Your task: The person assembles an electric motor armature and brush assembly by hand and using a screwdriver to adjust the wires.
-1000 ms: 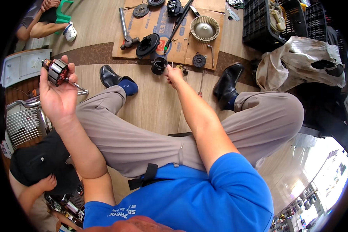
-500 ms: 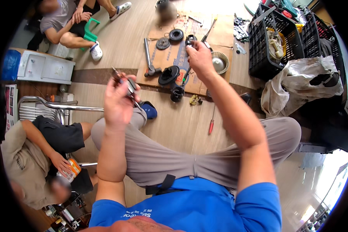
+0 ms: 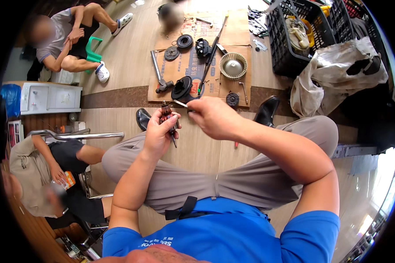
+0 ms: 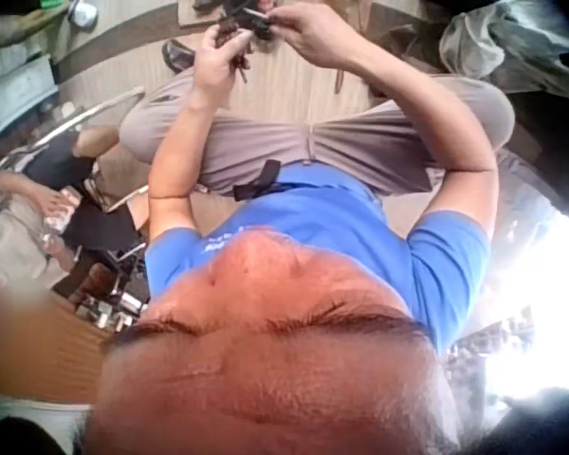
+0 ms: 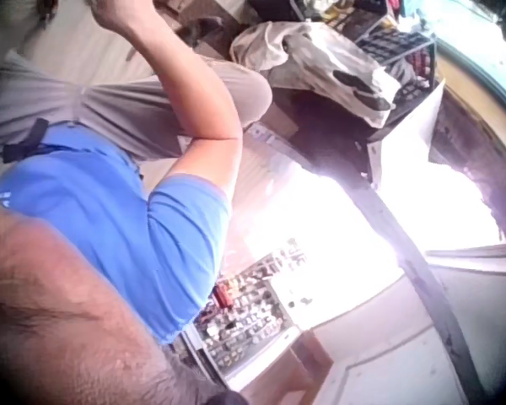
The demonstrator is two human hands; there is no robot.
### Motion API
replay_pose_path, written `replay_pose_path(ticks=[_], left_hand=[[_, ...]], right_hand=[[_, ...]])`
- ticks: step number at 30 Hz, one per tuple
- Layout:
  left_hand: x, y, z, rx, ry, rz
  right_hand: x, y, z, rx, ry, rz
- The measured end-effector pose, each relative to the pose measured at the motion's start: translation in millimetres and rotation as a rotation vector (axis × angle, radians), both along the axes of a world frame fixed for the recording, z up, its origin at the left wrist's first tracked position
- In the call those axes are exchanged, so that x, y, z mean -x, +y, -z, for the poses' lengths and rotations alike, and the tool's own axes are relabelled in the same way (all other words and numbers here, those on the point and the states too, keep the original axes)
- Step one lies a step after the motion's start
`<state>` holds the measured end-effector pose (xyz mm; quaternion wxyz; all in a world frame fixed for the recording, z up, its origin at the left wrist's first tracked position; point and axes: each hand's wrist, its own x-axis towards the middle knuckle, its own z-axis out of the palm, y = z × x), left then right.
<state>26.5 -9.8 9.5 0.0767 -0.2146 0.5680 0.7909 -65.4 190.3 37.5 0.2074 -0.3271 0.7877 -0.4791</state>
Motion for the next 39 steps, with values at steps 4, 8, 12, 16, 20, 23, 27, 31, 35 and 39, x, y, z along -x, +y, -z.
replay_pose_path(ticks=[4, 8, 12, 16, 20, 23, 27, 31, 35, 39], left_hand=[[2, 7, 6, -0.007, -0.103, 0.024], [8, 16, 10, -0.043, -0.143, 0.077], [11, 24, 10, -0.052, -0.151, 0.097], [12, 30, 11, 0.006, -0.183, 0.101], [11, 33, 13, 0.049, -0.187, 0.076], [10, 33, 14, 0.048, -0.175, 0.059], [8, 32, 15, 0.055, -0.169, 0.047], [4, 33, 14, 0.105, -0.16, 0.043], [2, 32, 16, 0.149, -0.142, 0.049], [1, 32, 17, 0.155, -0.132, 0.05]], right_hand=[[-1, 4, -10, -0.13, -0.227, -0.049], [-3, 5, 0, -0.026, -0.308, -0.024], [1, 4, -8, -0.072, -0.564, -0.04], [-3, 1, 14, -0.01, -0.505, -0.046], [-7, -2, 23, -0.01, -0.385, -0.01], [-7, -5, 24, -0.008, -0.418, 0.006], [-7, -8, 24, -0.008, -0.477, 0.003], [-8, -11, 22, -0.016, -0.504, -0.005], [-10, -13, 26, 0.013, -0.495, 0.005], [-10, -13, 24, -0.003, -0.505, 0.003]])
